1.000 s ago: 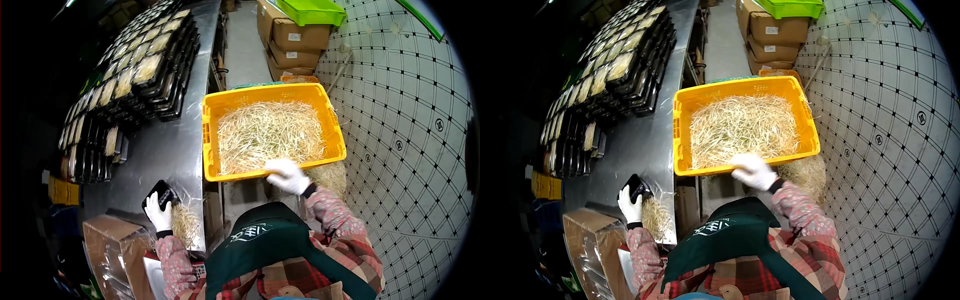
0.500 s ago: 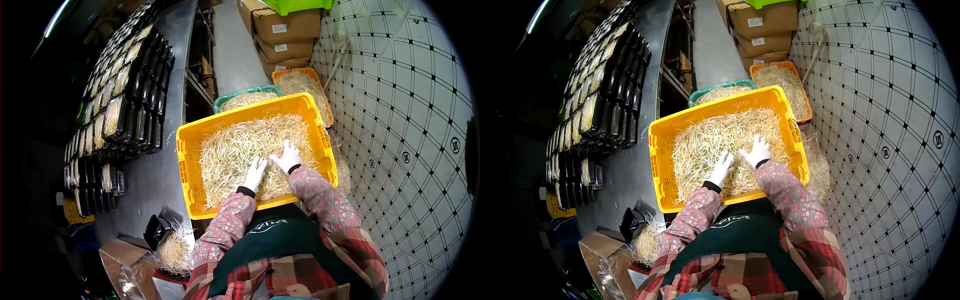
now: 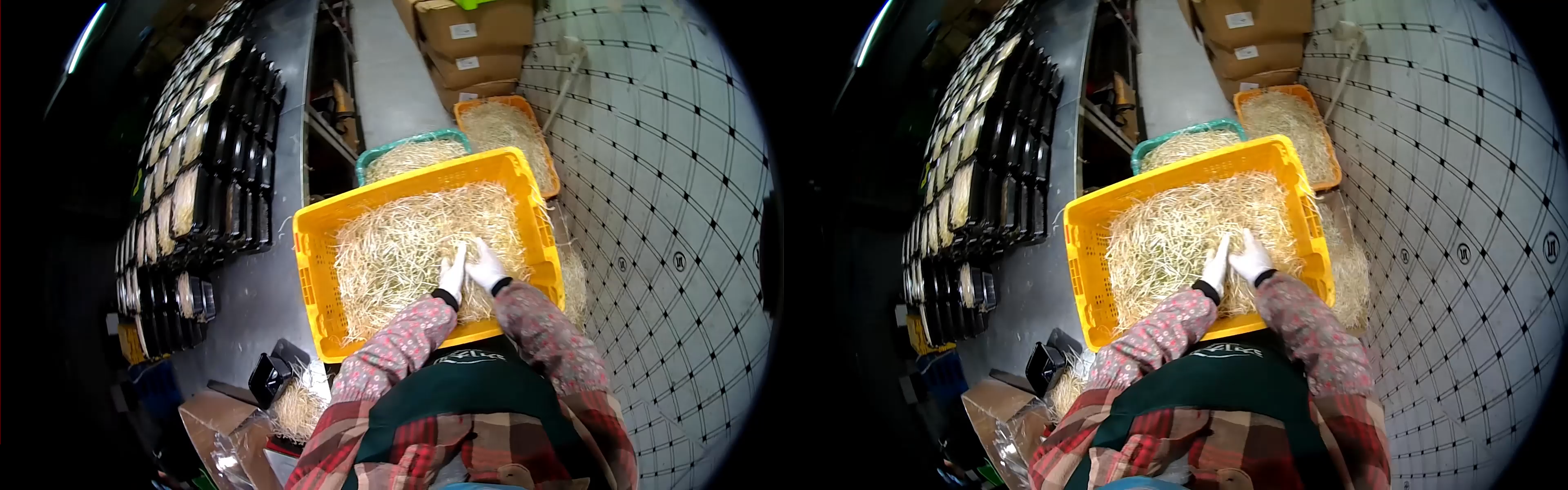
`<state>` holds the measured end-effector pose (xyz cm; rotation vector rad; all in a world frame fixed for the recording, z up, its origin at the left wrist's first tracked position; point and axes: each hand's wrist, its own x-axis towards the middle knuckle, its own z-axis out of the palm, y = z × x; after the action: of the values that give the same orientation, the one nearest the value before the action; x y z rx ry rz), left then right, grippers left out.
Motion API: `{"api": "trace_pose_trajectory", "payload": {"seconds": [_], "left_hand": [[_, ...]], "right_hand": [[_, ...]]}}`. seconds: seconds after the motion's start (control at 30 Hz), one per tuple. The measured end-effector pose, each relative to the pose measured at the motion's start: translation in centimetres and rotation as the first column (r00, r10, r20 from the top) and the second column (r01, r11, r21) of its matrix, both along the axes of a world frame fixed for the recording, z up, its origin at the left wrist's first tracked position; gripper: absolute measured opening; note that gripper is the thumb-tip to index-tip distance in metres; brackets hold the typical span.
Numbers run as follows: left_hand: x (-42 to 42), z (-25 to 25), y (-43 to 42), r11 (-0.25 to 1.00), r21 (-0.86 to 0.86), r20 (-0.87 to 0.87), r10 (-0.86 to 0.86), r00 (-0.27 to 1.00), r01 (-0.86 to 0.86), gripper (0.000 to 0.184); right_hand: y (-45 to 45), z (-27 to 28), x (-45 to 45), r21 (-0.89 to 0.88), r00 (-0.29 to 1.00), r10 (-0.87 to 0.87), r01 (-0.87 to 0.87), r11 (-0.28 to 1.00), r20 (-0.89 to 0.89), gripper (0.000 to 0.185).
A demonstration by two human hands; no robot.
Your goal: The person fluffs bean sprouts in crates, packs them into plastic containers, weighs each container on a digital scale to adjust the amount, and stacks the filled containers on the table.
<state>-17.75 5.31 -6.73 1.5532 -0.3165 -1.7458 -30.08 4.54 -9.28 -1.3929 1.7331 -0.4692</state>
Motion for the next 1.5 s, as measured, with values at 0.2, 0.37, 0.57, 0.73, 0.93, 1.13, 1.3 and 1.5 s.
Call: {"api": "trace_pose_trajectory", "payload": {"seconds": [0.2, 0.37, 0.57, 0.73, 0.93, 1.13, 1.3, 1.5], "left_hand": [[-0.6, 4.7, 1.0, 0.993, -0.059, -0.542, 0.055, 0.839, -0.103, 0.071], [9.8, 6.8, 0.9, 0.972, -0.120, -0.478, 0.123, 0.870, -0.203, 0.081], [21.3, 3.9, 7.4, 0.939, -0.145, 0.113, 0.328, 0.938, -0.311, 0.066], [17.6, 0.1, 3.7, 0.972, -0.225, 0.515, 0.054, 0.856, 0.074, 0.069], [11.9, 4.3, 1.5, 0.984, -0.175, 0.144, 0.060, 0.988, -0.034, 0.066], [16.5, 4.5, 3.5, 0.998, -0.052, -0.227, 0.019, 0.974, -0.032, 0.050], [18.9, 7.1, 4.9, 0.988, -0.148, -0.107, -0.066, 0.992, 0.050, 0.040], [23.7, 5.9, 4.2, 0.991, -0.133, -0.056, 0.004, 0.998, -0.012, 0.030]], "right_hand": [[1.2, 16.6, -0.1, -0.356, 0.960, 0.157, -0.234, 0.905, -0.232, 0.087], [2.5, 16.9, 6.1, -0.390, 0.870, 0.487, -0.475, 0.789, -0.076, 0.089], [-3.6, 12.6, -1.4, -0.057, 0.916, -0.053, 0.082, 0.995, 0.398, 0.069], [-5.9, 2.2, 2.4, -0.005, 0.990, -0.059, 0.060, 0.998, 0.130, 0.091], [0.3, 6.1, 10.0, 0.097, 0.846, -0.114, 0.074, 0.993, 0.522, 0.081], [3.2, 10.9, 9.3, 0.261, 0.319, -0.247, 0.000, 0.965, 0.915, 0.068], [1.1, 10.7, 5.8, 0.098, 0.468, -0.006, -0.173, 0.980, 0.884, 0.064], [0.3, 8.3, 1.9, 0.148, 0.461, -0.110, -0.048, 0.988, 0.881, 0.070]]}}
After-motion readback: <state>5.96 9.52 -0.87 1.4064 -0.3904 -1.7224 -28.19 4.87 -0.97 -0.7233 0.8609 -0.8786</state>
